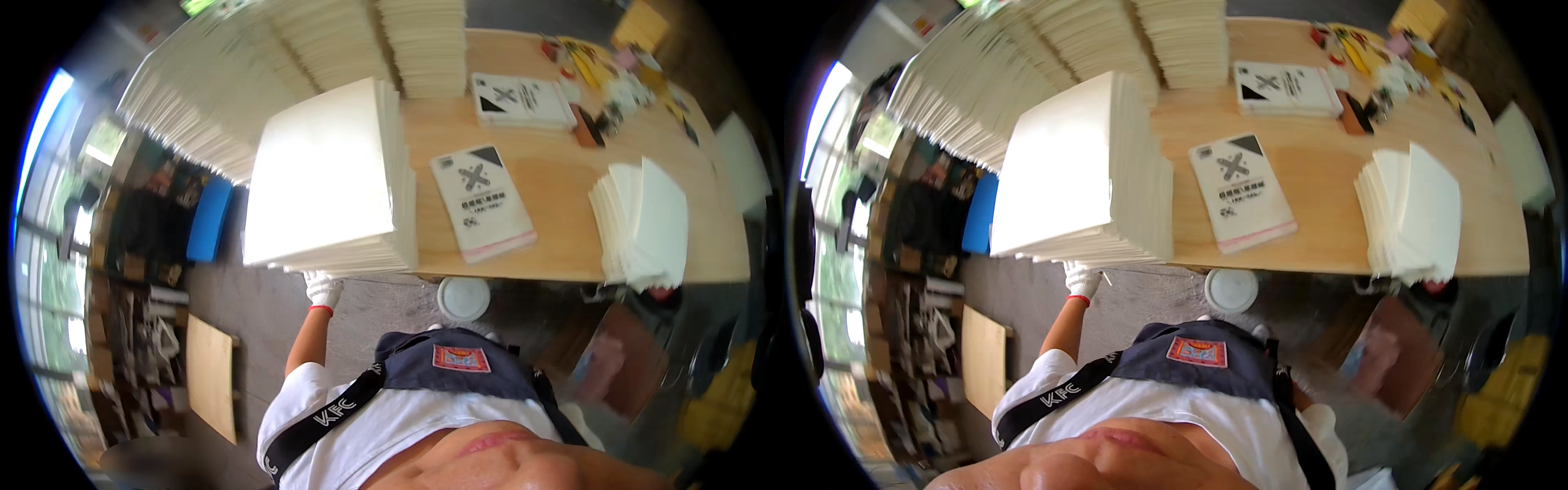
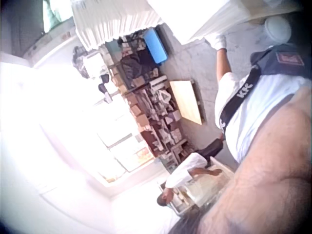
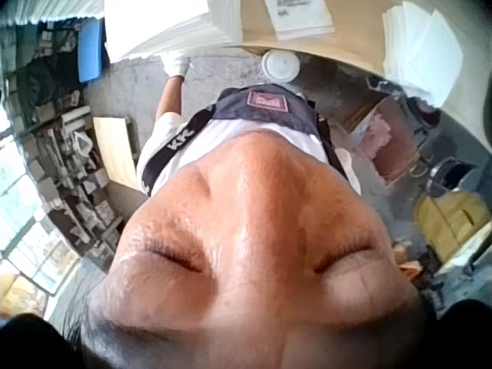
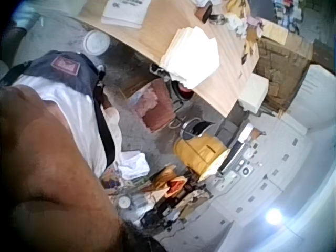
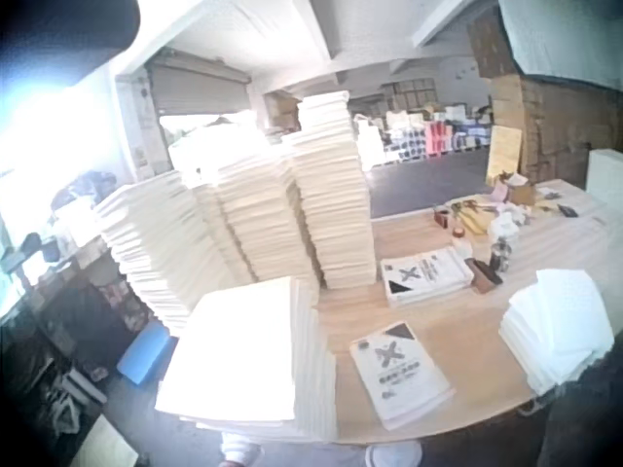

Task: The person repeatedly picks up a single sheet of white paper from a large stack on the left side of the table and places it onto a growing stack on the right side. The person wears white gloves and a dark apron while performing this repetitive sorting task.

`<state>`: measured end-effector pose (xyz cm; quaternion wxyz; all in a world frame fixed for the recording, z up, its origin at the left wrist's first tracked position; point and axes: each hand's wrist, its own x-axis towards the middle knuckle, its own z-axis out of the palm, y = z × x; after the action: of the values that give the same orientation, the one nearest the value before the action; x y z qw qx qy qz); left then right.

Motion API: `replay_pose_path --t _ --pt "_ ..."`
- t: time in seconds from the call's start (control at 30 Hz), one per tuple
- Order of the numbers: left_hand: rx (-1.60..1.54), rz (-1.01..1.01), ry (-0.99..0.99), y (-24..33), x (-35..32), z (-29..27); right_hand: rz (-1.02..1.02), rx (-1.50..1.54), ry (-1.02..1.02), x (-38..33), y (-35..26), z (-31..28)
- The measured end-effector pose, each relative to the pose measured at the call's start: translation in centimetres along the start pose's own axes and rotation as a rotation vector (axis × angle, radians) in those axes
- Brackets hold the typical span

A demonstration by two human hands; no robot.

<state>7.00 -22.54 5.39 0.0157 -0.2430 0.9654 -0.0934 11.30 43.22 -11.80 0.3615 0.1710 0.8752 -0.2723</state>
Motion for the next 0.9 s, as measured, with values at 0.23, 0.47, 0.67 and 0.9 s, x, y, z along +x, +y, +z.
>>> replay_pose_path --t 0.23,0.47,0.67,0.9 --pt "0.010 0.207 -0.304 -0.9 3.0 2.0 0.332 0.289 0.148 -11.3 -0.3 7.8" --pt "0.134 0.093 -0.443 -4.3 4.1 8.8 0.519 0.360 0.116 -16.9 -4.5 15.0" --pt "0.084 0.069 -0.435 -0.9 3.1 2.7 0.600 0.464 0.135 -16.6 -8.3 16.5" --pt "0.047 0.217 -0.414 -2.1 4.7 5.6 0.626 0.487 0.128 -16.1 -11.7 16.7"
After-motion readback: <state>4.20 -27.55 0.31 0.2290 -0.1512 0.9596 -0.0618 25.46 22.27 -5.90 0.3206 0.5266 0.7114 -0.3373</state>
